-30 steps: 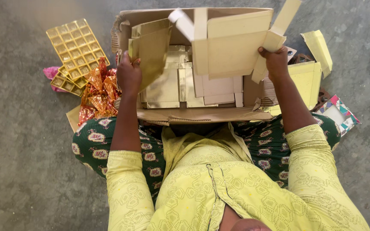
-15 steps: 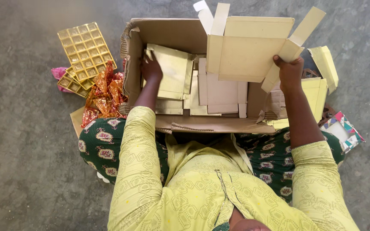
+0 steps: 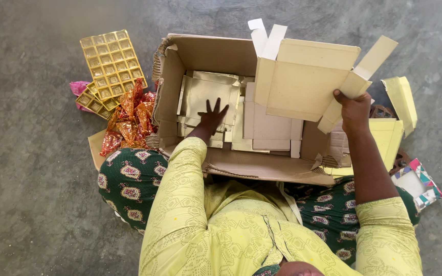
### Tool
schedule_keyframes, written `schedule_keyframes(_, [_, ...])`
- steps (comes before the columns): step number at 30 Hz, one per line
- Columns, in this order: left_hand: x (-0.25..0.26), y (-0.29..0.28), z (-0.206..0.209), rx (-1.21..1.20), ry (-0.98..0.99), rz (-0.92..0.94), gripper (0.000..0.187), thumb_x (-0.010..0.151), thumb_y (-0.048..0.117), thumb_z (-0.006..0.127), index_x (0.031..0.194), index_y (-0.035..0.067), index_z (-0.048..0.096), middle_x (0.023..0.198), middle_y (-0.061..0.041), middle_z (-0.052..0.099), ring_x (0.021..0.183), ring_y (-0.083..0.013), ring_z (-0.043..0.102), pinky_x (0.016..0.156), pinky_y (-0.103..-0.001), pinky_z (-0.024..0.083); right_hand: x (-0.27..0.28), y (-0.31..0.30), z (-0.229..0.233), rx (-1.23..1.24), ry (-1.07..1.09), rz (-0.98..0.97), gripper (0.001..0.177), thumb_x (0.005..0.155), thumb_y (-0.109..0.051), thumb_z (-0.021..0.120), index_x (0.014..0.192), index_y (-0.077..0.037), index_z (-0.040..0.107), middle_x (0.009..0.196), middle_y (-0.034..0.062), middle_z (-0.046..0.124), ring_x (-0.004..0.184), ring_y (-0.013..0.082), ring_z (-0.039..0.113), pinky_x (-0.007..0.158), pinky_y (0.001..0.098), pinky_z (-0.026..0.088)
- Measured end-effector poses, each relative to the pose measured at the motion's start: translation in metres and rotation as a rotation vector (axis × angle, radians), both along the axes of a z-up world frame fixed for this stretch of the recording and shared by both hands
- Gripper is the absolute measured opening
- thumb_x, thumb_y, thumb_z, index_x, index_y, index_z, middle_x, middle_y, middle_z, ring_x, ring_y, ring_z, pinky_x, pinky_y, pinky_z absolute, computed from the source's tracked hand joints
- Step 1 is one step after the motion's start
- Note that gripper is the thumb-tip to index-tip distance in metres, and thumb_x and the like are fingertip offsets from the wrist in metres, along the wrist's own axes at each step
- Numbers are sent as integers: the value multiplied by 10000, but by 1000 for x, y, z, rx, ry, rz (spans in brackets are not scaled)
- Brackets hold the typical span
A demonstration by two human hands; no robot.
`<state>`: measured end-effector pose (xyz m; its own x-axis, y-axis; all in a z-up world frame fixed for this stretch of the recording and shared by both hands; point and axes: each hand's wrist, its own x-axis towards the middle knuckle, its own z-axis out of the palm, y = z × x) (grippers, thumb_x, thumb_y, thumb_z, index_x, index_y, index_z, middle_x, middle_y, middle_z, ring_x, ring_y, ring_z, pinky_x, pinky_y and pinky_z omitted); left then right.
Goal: The person sits on the floor and packs small, flat cardboard boxes into a larger cardboard box. They arrange the boxes in layers, stacking them neatly inside the larger container.
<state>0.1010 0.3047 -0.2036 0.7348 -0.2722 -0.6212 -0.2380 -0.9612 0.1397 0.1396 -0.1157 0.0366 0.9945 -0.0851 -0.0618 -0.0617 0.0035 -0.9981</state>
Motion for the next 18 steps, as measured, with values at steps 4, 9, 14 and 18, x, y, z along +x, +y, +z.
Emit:
schedule_keyframes(4, [4, -2, -15, -51, 19, 44, 1448, 623, 43, 958, 1670, 309, -7, 1722, -137, -173, 1541, -586, -13, 1017, -790, 421, 2, -1, -7, 27, 18, 26, 166, 985, 15, 766, 1144, -29, 746, 1113, 28, 761, 1007, 109, 691, 928, 279, 552])
schedule_keyframes(9, [10, -12, -9, -53, 86, 148, 1388, 674, 41, 935, 1663, 307, -2, 1703, -167, -209, 1505, -615, -48, 1080, -766, 363, 2, -6, -12, -20, 72, 56, 150, 988, 14, 759, 1134, -20, 748, 1091, 29, 760, 971, 105, 690, 883, 276, 562])
schedule_keyframes(14, [10, -18, -7, -102, 112, 213, 1184, 806, 136, 841, 1669, 284, 43, 1710, -178, -187, 1496, -658, 10, 1054, -704, 441, 3, -7, -16, -90, 144, 86, 155, 959, -7, 766, 1113, -12, 750, 1049, 43, 761, 915, 118, 697, 824, 285, 566])
schedule_keyframes(18, [18, -24, -17, -154, 92, 237, 943, 848, 205, 796, 1584, 199, 207, 1566, -189, 143, 1369, -542, 262, 1044, -624, 472, 4, -7, -26, -115, 191, 110, 176, 934, -28, 782, 1101, 2, 734, 1020, 67, 751, 877, 150, 697, 785, 314, 573])
